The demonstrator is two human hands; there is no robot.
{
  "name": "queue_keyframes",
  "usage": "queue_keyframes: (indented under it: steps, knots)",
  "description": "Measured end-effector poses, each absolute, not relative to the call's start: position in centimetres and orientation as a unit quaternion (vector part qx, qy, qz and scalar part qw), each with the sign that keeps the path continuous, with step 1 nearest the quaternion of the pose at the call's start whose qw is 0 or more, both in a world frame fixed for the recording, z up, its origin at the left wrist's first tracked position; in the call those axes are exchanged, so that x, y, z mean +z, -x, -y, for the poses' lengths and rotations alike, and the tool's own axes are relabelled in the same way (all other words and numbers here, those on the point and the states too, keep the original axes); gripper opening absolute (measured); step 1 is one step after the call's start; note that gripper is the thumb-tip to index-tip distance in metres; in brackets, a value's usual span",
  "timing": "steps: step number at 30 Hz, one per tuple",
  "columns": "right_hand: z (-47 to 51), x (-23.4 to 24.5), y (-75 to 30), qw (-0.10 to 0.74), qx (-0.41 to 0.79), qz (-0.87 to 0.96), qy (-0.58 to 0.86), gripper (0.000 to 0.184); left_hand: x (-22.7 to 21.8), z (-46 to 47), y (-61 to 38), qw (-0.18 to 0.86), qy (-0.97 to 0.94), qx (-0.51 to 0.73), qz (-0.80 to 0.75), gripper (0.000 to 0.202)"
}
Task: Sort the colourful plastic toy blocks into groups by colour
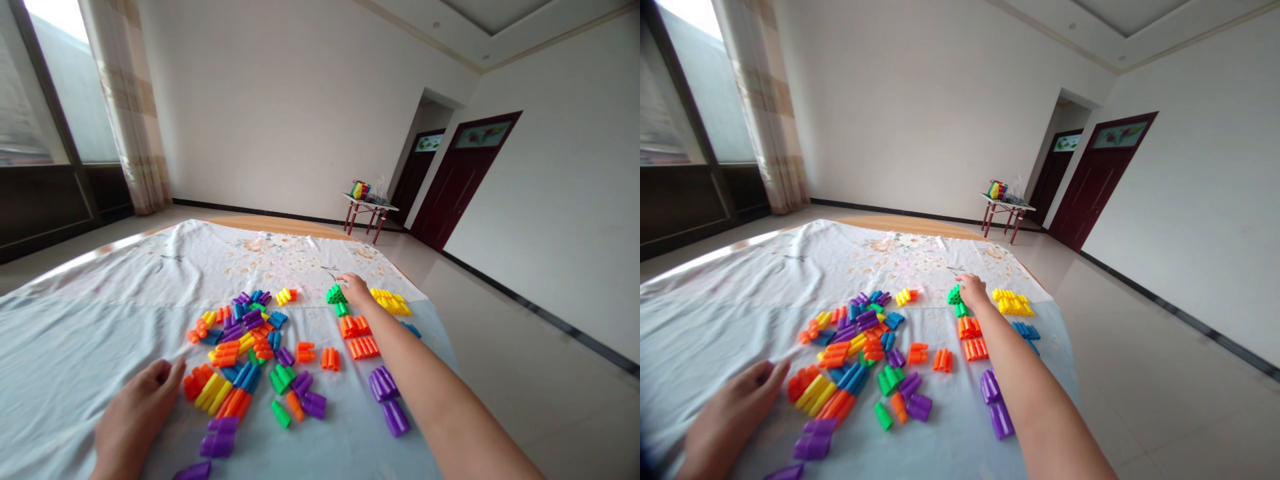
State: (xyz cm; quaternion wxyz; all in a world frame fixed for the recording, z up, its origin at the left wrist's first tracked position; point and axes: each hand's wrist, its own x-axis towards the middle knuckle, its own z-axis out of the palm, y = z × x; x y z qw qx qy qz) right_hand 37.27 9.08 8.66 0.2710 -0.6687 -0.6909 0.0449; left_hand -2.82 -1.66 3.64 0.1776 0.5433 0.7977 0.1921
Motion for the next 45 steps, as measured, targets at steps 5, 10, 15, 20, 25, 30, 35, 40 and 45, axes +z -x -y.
queue_keyframes:
  steps: [5, 10, 15, 20, 25, 30, 35, 40, 45]
  knots:
    - [-4.2, 8.2, -32.1, 0.325, 0.082, 0.732, 0.593, 0.027, 4.2, 1.7, 2.4, 0.206, -0.528, 0.156, -0.809, 0.051]
    - [0.8, 5.6, -28.8, 0.363, 0.144, 0.756, 0.525, 0.025, 4.2, 1.8, 2.4, 0.204, -0.537, 0.151, -0.805, 0.051]
    - [2.7, 4.0, -28.4, 0.323, 0.118, 0.744, 0.574, 0.027, 4.1, 1.8, 2.5, 0.2, -0.543, 0.155, -0.8, 0.051]
    - [3.0, 3.5, -28.1, 0.296, 0.094, 0.758, 0.573, 0.031, 4.1, 1.8, 2.5, 0.195, -0.553, 0.153, -0.796, 0.052]
    - [3.2, 3.2, -28.0, 0.291, 0.081, 0.76, 0.576, 0.033, 4.2, 2.0, 2.4, 0.189, -0.547, 0.149, -0.802, 0.051]
    - [3.3, 3.2, -28.4, 0.293, 0.07, 0.762, 0.574, 0.04, 4.1, 2.0, 2.5, 0.189, -0.55, 0.142, -0.801, 0.054]
    - [3.2, 2.5, -28.5, 0.342, 0.062, 0.741, 0.574, 0.038, 4.2, 2.0, 2.5, 0.19, -0.546, 0.14, -0.804, 0.052]
    - [3.0, 1.8, -28.4, 0.425, 0.076, 0.721, 0.542, 0.04, 4.2, 1.9, 2.4, 0.185, -0.546, 0.135, -0.806, 0.053]
    - [2.7, 1.4, -28.4, 0.435, 0.079, 0.714, 0.543, 0.028, 4.2, 1.8, 2.3, 0.181, -0.543, 0.134, -0.809, 0.052]
